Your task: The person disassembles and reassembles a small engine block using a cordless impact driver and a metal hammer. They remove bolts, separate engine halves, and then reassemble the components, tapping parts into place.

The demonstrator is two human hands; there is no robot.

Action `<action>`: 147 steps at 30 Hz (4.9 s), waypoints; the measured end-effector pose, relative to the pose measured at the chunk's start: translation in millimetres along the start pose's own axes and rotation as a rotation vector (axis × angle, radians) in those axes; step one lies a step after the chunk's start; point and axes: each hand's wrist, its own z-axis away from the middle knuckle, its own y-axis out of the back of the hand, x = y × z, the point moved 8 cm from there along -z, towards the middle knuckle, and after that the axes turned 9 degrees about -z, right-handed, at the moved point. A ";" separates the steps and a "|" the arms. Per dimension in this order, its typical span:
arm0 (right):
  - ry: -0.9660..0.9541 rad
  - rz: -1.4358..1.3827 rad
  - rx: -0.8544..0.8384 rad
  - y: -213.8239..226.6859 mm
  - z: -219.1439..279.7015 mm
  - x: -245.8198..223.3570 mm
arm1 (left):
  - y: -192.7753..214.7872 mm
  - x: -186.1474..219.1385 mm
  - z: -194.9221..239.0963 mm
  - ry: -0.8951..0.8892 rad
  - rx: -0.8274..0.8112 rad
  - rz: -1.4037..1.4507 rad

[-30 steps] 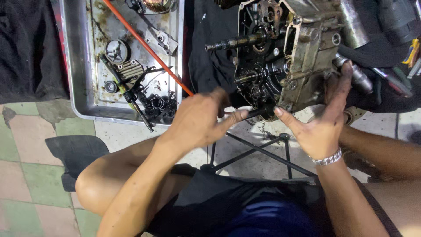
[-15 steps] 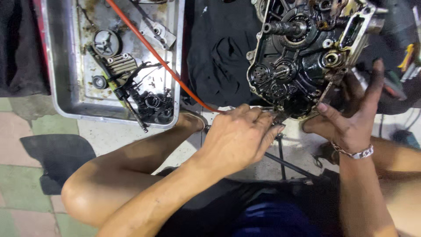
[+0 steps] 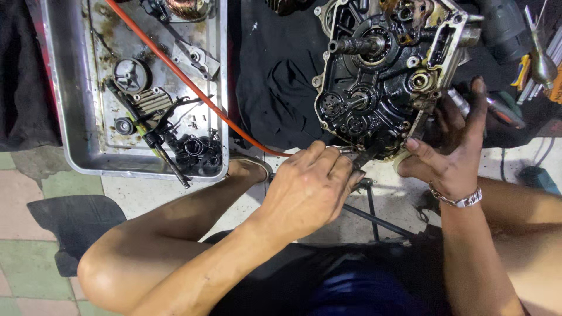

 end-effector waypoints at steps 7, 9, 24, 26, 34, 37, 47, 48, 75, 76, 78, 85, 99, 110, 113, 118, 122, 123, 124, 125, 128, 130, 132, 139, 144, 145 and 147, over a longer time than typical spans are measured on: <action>0.089 0.066 -0.030 1.1 -1.8 -0.4 | -3.0 -33.6 -3.0 0.146 -0.172 0.177; 0.078 0.065 -0.033 -0.4 -3.2 2.6 | 5.4 -56.5 -5.1 0.229 -0.156 0.106; 0.358 0.895 0.142 -107.9 10.9 -75.6 | 0.7 -91.8 5.0 0.427 -0.457 -0.044; 0.268 0.885 0.138 -132.3 14.8 -62.5 | -3.2 -95.9 6.8 0.393 -0.433 -0.092; 0.485 0.958 0.088 -177.0 33.1 -68.8 | 1.5 -105.6 25.4 0.511 -0.517 -0.107; 0.455 0.951 0.107 -172.8 31.1 -68.0 | 4.1 -102.0 20.7 0.465 -0.465 -0.045; 0.186 -0.268 -0.047 -110.3 28.4 -58.8 | 9.6 -114.5 10.5 0.424 -0.313 0.426; 0.131 -0.514 -0.062 -103.5 27.3 -57.5 | 11.2 -113.5 10.4 0.420 -0.305 0.470; 0.490 0.998 -0.323 -10.1 -15.8 61.0 | -274.5 -26.4 -3.2 0.398 0.181 -0.100; 0.535 1.001 -0.312 -10.8 -8.5 53.1 | -275.6 -27.6 -5.2 0.388 0.167 -0.115; 0.497 1.044 -0.305 -13.0 -9.2 55.1 | -280.5 -30.0 -12.3 0.359 0.142 -0.143; 0.229 1.120 -0.210 -0.8 -31.9 75.7 | -308.5 -46.4 -18.9 0.451 0.059 -0.260; 0.123 1.563 0.091 62.2 -168.9 75.0 | -59.0 35.8 32.2 -0.187 0.261 -0.159; -0.330 0.769 0.040 41.5 -145.9 -12.7 | 68.6 -82.2 -16.7 0.080 0.374 -0.162; -0.180 0.779 -0.032 -26.1 -79.2 -86.9 | 63.1 -85.4 -14.8 0.077 0.396 -0.123; -0.021 1.009 -0.077 -110.7 -49.6 -163.2 | 62.0 -91.7 -16.0 0.077 0.384 -0.157; 0.254 1.002 -0.026 -143.3 -31.7 -180.3 | 60.1 -95.4 -17.0 0.071 0.393 -0.151; 0.279 1.077 -0.084 -150.4 -32.0 -174.9 | 59.5 -95.3 -17.1 0.069 0.398 -0.144; 0.304 1.151 -0.144 -155.6 -31.9 -170.3 | 59.1 -95.0 -17.3 0.066 0.402 -0.137; 0.229 1.195 -0.124 -151.8 -35.4 -164.9 | 60.0 -95.4 -17.2 0.062 0.404 -0.133; 0.157 1.184 -0.031 -139.4 -33.6 -164.0 | 54.7 -92.1 -20.6 0.038 0.424 -0.120; 0.321 0.955 0.041 -143.4 -14.3 -173.2 | 58.1 -93.9 -17.3 0.026 0.452 -0.145; 0.335 0.920 0.025 -150.4 -7.7 -159.1 | 52.5 -92.4 -15.3 0.032 0.431 -0.126; 0.264 0.950 0.105 -138.2 -4.3 -147.9 | 51.6 -90.9 -21.6 0.037 0.467 -0.137; 0.188 1.031 0.117 -161.8 -19.8 -124.4 | 59.7 -95.7 -19.9 0.028 0.457 -0.135; 0.081 1.133 0.126 -157.6 -21.1 -119.8 | 55.3 -93.3 -20.5 0.025 0.448 -0.127; 0.000 0.977 0.169 -149.2 -8.4 -125.9 | 53.1 -93.2 -20.5 0.029 0.451 -0.127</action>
